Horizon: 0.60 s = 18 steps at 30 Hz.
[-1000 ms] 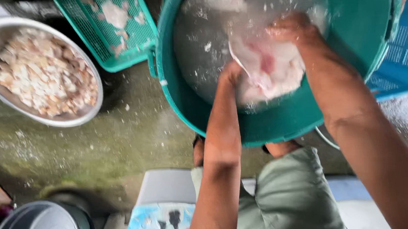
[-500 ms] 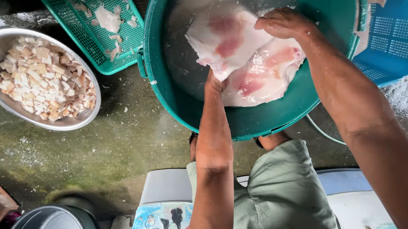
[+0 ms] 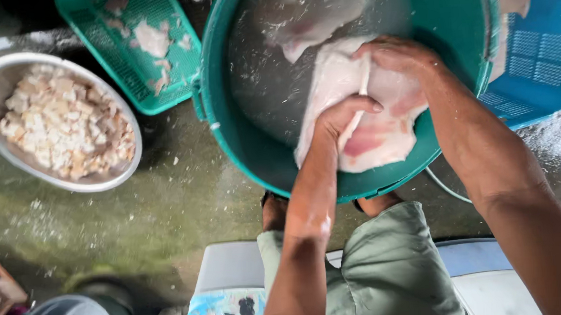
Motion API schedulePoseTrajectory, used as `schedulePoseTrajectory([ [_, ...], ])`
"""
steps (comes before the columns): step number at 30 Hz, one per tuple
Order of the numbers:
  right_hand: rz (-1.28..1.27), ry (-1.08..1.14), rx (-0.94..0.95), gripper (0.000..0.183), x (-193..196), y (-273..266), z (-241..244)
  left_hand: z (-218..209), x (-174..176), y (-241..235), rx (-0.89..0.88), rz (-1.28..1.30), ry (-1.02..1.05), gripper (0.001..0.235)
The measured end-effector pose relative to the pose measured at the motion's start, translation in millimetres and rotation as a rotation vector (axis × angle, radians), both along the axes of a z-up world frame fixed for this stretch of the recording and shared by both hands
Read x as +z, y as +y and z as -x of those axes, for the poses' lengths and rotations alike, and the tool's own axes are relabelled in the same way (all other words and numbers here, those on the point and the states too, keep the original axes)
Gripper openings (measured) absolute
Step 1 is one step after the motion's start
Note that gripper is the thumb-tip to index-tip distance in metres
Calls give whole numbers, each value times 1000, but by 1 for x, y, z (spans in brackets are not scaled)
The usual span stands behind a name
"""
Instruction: The person washes slabs of animal skin in a green bucket filled with water by hand, moving each piece from a blue basket into the water to scrub it before placing it back.
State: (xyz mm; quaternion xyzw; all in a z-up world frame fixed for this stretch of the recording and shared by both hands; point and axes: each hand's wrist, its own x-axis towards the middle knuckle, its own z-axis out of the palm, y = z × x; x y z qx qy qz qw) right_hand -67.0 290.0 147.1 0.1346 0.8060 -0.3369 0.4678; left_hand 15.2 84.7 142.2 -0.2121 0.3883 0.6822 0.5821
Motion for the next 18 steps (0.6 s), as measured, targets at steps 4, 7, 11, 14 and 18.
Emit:
schedulePoseTrajectory([
  [4, 126, 90, -65, 58, 14, -12, 5, 16, -21, 4, 43, -86, 110, 50],
  [7, 6, 221, -119, 56, 50, -27, -17, 46, -9, -30, 67, -59, 135, 51],
  [11, -237, 810, -2, 52, 52, -66, -31, 93, 26, -68, 429, -117, 0, 55],
  [14, -370, 907, 11, 52, 13, -101, -25, 96, 16, -75, 614, -267, -275, 60],
  [18, -304, 885, 293, 51, -25, -112, 0, 63, -42, -89, 713, -333, -228, 53],
])
